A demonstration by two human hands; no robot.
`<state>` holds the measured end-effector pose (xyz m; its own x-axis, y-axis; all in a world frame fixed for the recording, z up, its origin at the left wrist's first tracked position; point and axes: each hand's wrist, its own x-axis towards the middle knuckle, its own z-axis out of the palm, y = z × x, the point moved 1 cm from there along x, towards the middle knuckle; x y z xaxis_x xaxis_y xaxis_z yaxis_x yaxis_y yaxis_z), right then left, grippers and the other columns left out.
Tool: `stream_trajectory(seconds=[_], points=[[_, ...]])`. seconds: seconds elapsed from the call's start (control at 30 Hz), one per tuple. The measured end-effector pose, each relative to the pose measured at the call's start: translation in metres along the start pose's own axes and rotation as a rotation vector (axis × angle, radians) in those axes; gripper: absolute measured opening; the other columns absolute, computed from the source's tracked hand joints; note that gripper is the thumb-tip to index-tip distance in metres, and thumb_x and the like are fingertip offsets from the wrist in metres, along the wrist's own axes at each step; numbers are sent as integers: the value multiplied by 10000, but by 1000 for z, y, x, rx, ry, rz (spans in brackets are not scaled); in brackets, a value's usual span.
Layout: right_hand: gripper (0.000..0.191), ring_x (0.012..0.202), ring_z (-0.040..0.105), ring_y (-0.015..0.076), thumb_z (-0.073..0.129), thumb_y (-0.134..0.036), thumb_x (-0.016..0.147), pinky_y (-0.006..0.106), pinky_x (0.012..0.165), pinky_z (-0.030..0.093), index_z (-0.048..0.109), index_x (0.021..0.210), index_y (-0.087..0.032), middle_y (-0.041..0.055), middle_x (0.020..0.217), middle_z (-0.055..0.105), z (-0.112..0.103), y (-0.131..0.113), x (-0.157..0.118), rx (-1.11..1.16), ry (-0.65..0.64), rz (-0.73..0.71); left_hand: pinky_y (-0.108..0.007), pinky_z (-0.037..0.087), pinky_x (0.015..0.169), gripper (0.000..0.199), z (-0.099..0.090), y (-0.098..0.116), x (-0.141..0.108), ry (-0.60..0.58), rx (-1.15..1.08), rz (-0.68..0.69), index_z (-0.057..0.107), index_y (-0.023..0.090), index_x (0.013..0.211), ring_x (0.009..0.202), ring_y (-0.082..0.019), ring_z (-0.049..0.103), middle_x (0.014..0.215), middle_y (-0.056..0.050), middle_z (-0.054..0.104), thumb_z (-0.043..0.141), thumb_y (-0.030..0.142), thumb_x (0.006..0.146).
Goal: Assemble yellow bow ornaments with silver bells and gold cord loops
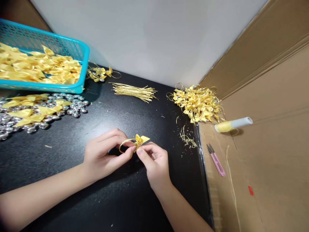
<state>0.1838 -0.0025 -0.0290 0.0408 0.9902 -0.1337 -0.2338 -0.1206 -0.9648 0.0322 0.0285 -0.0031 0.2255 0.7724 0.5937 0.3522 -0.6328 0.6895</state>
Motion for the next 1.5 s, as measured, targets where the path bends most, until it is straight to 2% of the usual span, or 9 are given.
stream_trajectory(seconds=[0.1, 0.27, 0.67, 0.73, 0.97, 1.23, 1.5], points=[[96, 692, 614, 147, 731, -294, 767, 286, 692, 502, 743, 705, -221, 3, 697, 688, 0, -2, -1, -29, 20, 1, -233, 505, 611, 46, 1, -3, 0, -18, 58, 9, 667, 183, 775, 650, -121, 610, 715, -20, 661, 651, 175, 817], [84, 656, 608, 139, 729, -269, 756, 282, 686, 510, 739, 693, -215, -11, 634, 664, 1, -2, -2, -51, 30, 12, -232, 477, 595, 77, 2, -6, 0, -43, 98, 41, 637, 176, 748, 622, -118, 581, 691, -17, 640, 633, 177, 825], [137, 576, 575, 134, 745, -321, 710, 283, 604, 501, 729, 658, -195, 0, 598, 669, 3, -4, 1, -127, 77, 31, -228, 440, 572, 133, 5, -11, 0, -204, 118, -14, 567, 179, 740, 612, -116, 532, 689, -8, 586, 547, 192, 871], [142, 569, 570, 131, 747, -324, 709, 278, 593, 497, 728, 656, -194, 0, 595, 666, 3, -4, 1, -126, 78, 31, -228, 442, 581, 126, 5, -11, -1, -202, 86, -28, 563, 178, 740, 623, -117, 536, 694, -9, 582, 552, 174, 865], [123, 557, 568, 122, 750, -300, 711, 270, 588, 495, 726, 658, -191, -7, 587, 659, 4, -3, 1, -86, 85, 40, -242, 479, 633, 51, 3, -9, 1, -84, 50, -27, 612, 175, 782, 668, -126, 593, 729, -17, 629, 641, 145, 810], [99, 651, 634, 156, 736, -283, 721, 296, 668, 519, 740, 682, -192, 22, 680, 724, 6, -4, -1, -109, 83, 59, -251, 466, 593, 58, 0, -10, 2, -115, 182, 94, 663, 170, 776, 617, -132, 591, 696, -31, 660, 638, 179, 828], [116, 663, 628, 156, 707, -277, 729, 275, 646, 492, 725, 677, -175, 32, 699, 716, 6, -2, -1, -154, 74, 57, -247, 450, 559, 149, 2, -12, 4, -147, 273, 157, 619, 139, 707, 593, -138, 571, 665, -47, 631, 607, 179, 850]])
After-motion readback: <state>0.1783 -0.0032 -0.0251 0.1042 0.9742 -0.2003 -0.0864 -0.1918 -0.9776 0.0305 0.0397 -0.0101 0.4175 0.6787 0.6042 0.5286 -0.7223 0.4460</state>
